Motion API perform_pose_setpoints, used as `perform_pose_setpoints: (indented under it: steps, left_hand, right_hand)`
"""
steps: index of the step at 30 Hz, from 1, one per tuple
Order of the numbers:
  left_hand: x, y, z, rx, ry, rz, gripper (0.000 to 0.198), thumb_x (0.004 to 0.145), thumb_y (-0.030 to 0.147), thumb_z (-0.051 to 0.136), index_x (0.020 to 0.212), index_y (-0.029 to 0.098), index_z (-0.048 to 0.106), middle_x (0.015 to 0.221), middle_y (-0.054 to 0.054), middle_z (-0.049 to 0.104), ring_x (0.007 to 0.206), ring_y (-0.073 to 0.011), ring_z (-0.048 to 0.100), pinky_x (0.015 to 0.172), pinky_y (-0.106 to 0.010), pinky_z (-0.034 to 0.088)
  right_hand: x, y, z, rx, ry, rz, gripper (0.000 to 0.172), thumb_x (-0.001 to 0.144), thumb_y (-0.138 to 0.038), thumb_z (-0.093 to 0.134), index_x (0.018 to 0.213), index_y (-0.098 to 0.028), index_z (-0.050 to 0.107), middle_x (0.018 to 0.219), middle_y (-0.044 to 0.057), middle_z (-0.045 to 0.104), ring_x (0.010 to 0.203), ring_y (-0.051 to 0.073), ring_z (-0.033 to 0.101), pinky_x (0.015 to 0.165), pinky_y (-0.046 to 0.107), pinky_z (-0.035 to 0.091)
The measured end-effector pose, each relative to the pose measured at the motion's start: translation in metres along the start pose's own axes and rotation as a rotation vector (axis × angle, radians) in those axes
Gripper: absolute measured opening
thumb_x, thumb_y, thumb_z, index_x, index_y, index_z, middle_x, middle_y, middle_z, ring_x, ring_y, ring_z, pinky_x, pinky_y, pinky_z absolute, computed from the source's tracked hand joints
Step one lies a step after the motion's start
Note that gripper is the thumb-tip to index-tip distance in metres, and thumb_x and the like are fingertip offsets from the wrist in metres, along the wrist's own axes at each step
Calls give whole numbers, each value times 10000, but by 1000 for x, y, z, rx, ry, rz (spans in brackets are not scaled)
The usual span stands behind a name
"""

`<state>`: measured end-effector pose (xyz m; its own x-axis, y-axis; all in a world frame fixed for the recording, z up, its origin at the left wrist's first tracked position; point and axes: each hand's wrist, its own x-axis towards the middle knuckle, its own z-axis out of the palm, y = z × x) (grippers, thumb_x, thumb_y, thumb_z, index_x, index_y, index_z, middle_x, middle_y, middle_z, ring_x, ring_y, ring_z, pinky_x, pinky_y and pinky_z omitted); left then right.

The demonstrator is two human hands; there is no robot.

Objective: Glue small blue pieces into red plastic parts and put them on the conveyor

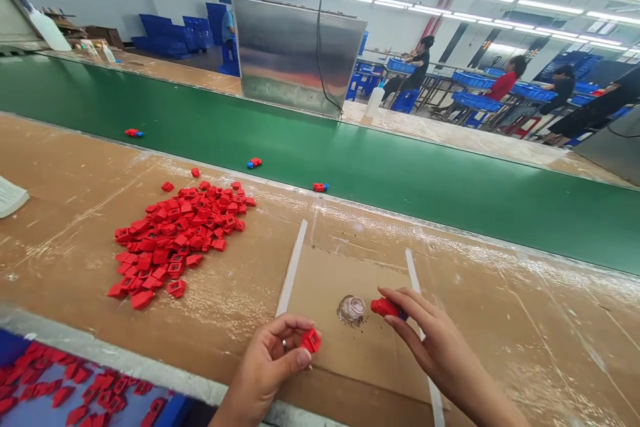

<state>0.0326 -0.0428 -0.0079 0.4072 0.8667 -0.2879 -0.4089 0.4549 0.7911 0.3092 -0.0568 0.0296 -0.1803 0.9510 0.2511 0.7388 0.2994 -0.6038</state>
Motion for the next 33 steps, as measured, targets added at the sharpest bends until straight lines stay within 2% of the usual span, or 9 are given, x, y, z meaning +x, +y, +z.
perform_pose_setpoints:
  steps: [3, 9, 18, 21, 26, 33]
  left_hand:
    - [0, -2, -1, 10, 13, -6, 364, 703, 272, 865, 1031, 174, 743, 866, -48, 730, 761, -134, 615, 709, -213, 496]
    - [2, -9, 3, 44, -30, 0, 335, 707, 247, 859, 1016, 178, 747, 841, -37, 715, 752, -135, 609, 706, -222, 494]
    - [3, -15, 17, 34, -90, -14, 314, 722, 258, 851, 1007, 180, 744, 839, -28, 706, 763, -129, 607, 749, -235, 492]
    - [3, -16, 17, 32, -77, -13, 322, 719, 268, 853, 1013, 186, 747, 835, -25, 711, 771, -134, 625, 745, -230, 488]
    - [2, -19, 16, 13, -76, -16, 344, 715, 269, 854, 1031, 181, 752, 829, -36, 725, 758, -146, 629, 779, -267, 508]
    - [3, -15, 18, 8, -108, 4, 321, 734, 247, 841, 1032, 178, 744, 871, -45, 749, 803, -151, 647, 758, -229, 483]
  right_hand:
    - [0, 0, 9, -69, 61, -38, 243, 1051, -383, 450, 1201, -243, 580, 1051, 89, 658, 889, 241, 671, 704, 324, 554]
    - [-2, -3, 16, -123, 35, -60, 234, 1062, -354, 422, 1189, -240, 583, 1037, 86, 650, 871, 238, 664, 709, 327, 539]
    - [1, -8, 15, -144, 2, -77, 223, 1064, -336, 414, 1184, -244, 577, 999, 78, 632, 842, 237, 653, 701, 335, 528]
    - [1, -17, 11, -130, 42, -50, 206, 1052, -337, 439, 1194, -261, 569, 1026, 85, 632, 859, 247, 650, 699, 345, 534]
    - [-11, -42, 17, 76, 120, 43, 178, 1012, -323, 519, 1176, -288, 578, 1016, 89, 621, 878, 266, 629, 719, 368, 547]
    - [-29, -61, 59, 451, 165, 197, 213, 992, -316, 557, 1191, -247, 594, 1038, 102, 634, 914, 254, 656, 757, 345, 595]
